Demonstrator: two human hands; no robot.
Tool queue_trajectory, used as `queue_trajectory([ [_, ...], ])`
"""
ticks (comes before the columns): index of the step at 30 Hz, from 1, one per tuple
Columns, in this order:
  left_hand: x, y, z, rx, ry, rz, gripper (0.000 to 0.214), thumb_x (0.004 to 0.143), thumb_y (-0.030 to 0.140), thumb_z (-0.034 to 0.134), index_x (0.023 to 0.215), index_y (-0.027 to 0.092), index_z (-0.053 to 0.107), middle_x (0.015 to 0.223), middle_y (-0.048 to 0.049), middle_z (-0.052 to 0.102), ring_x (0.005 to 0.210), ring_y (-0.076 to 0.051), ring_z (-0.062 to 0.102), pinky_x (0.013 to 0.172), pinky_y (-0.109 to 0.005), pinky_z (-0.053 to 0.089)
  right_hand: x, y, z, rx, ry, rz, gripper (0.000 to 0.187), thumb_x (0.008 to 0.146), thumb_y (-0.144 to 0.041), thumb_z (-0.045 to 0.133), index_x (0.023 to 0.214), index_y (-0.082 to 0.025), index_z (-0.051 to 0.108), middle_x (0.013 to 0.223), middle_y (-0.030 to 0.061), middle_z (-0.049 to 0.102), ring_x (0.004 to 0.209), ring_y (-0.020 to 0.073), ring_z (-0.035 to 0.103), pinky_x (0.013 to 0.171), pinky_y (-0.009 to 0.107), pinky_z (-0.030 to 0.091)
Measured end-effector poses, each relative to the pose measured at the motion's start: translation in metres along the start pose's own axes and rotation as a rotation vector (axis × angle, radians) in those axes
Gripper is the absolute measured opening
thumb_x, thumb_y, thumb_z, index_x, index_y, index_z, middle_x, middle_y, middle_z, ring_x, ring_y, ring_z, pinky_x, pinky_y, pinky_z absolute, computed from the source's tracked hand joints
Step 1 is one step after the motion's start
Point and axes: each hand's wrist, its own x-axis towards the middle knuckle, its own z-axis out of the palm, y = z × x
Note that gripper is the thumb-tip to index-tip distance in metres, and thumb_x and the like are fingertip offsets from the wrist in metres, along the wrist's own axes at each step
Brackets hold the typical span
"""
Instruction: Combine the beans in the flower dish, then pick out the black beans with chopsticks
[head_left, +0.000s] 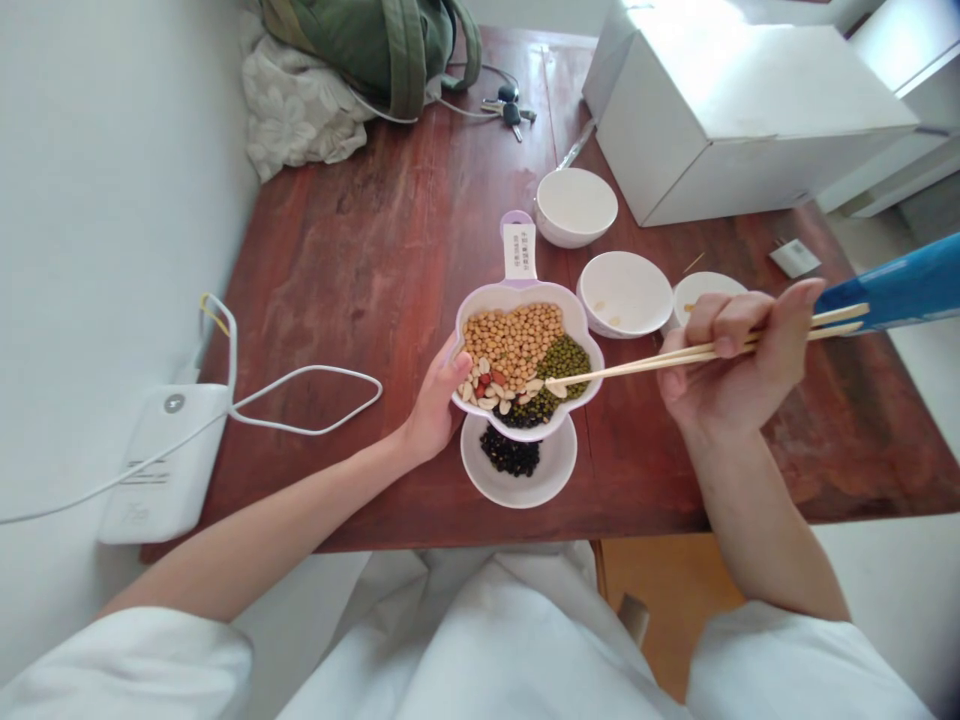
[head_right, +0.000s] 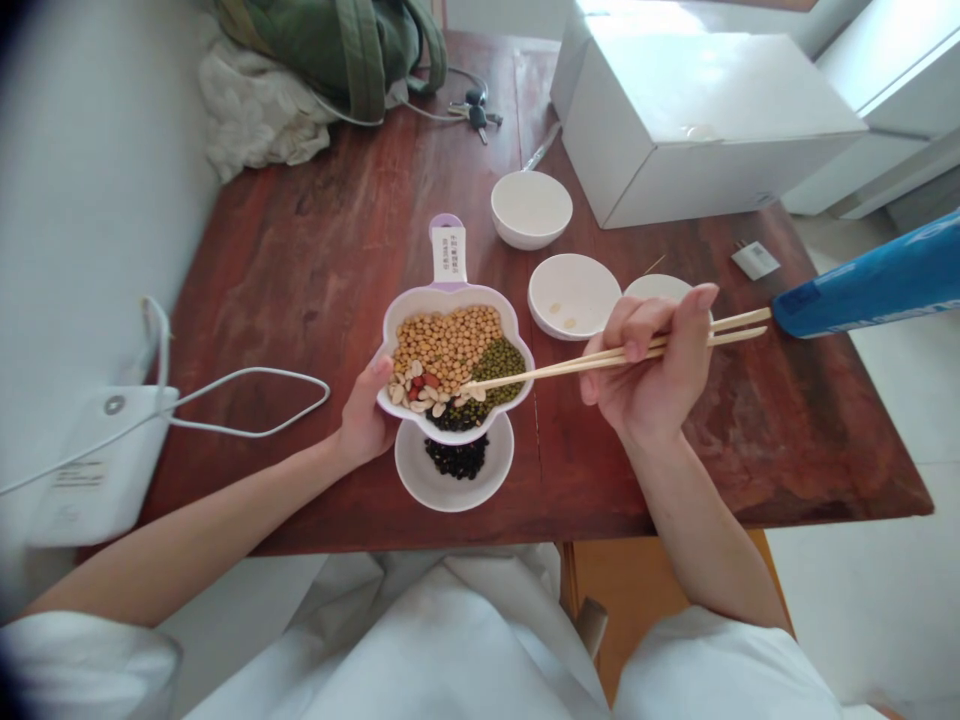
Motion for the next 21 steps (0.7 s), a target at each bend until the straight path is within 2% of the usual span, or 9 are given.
queue_trajectory([
  [3,0.001,0.0,-0.001,0.002,-0.018,-0.004,0.07,0.09,0.063,0.078,0.148,0.026,0.068,0.15,-0.0104,0.073,0.156,-0.042,0.054,0.127,-0.056,0.05,0.013,0.0,-0.023,0.059,0.036,-0.074,0.055,0.11,-0.048,0.053,0.062,-0.021,0.054,0.058,-0.0037,0.044,0.038,0.0084,0.057,0.027,0.019,0.034],
  [7,0.002,-0.001,-0.002,0.004,-0.045,0.005,0.067,0.091,0.062,0.077,0.147,0.025,0.068,0.151,-0.0105,0.073,0.155,-0.04,0.056,0.127,-0.056,0.049,0.026,0.001,-0.05,0.039,0.201,-0.211,0.059,0.114,-0.041,0.034,0.064,-0.019,0.058,0.059,-0.0028,0.05,0.04,0.0095,0.061,0.034,0.019,0.04],
  [9,0.002,-0.001,-0.002,0.007,-0.053,0.013,0.066,0.092,0.062,0.077,0.145,0.024,0.069,0.151,-0.011,0.072,0.154,-0.039,0.056,0.128,-0.056,0.049,0.031,0.001,-0.057,-0.005,0.295,-0.244,0.06,0.113,-0.038,0.032,0.063,-0.018,0.058,0.06,-0.0025,0.052,0.043,0.0118,0.065,0.038,0.019,0.043],
  [14,0.001,0.0,0.003,-0.002,-0.022,0.018,0.061,0.093,0.063,0.073,0.139,0.023,0.072,0.147,-0.0108,0.075,0.152,-0.04,0.058,0.125,-0.057,0.051,0.042,0.006,-0.067,0.001,0.513,-0.354,0.075,0.114,-0.04,0.02,0.054,-0.015,0.057,0.051,-0.0014,0.046,0.039,0.0147,0.063,0.037,0.02,0.038],
  [16,0.001,0.0,0.005,-0.008,0.001,0.014,0.065,0.093,0.066,0.073,0.142,0.023,0.071,0.146,-0.0114,0.075,0.152,-0.041,0.059,0.125,-0.057,0.052,0.044,0.01,-0.071,0.012,0.504,-0.345,0.074,0.115,-0.038,0.022,0.055,-0.014,0.059,0.054,-0.0002,0.051,0.041,0.0147,0.065,0.039,0.02,0.039],
  [18,0.001,0.0,0.006,-0.015,0.018,0.014,0.07,0.092,0.069,0.072,0.144,0.023,0.069,0.146,-0.0122,0.075,0.151,-0.042,0.059,0.124,-0.059,0.052,0.044,0.014,-0.073,0.009,0.462,-0.359,0.068,0.114,-0.039,0.034,0.057,-0.014,0.06,0.056,-0.0004,0.055,0.041,0.0137,0.065,0.04,0.019,0.039],
  [21,0.0,0.0,0.008,-0.034,0.033,0.012,0.073,0.091,0.072,0.071,0.145,0.023,0.068,0.147,-0.0118,0.075,0.152,-0.043,0.058,0.125,-0.059,0.052,0.042,0.02,-0.07,-0.036,0.427,-0.432,0.061,0.112,-0.044,0.045,0.061,-0.015,0.06,0.058,-0.0016,0.053,0.042,0.0096,0.062,0.039,0.016,0.039],
])
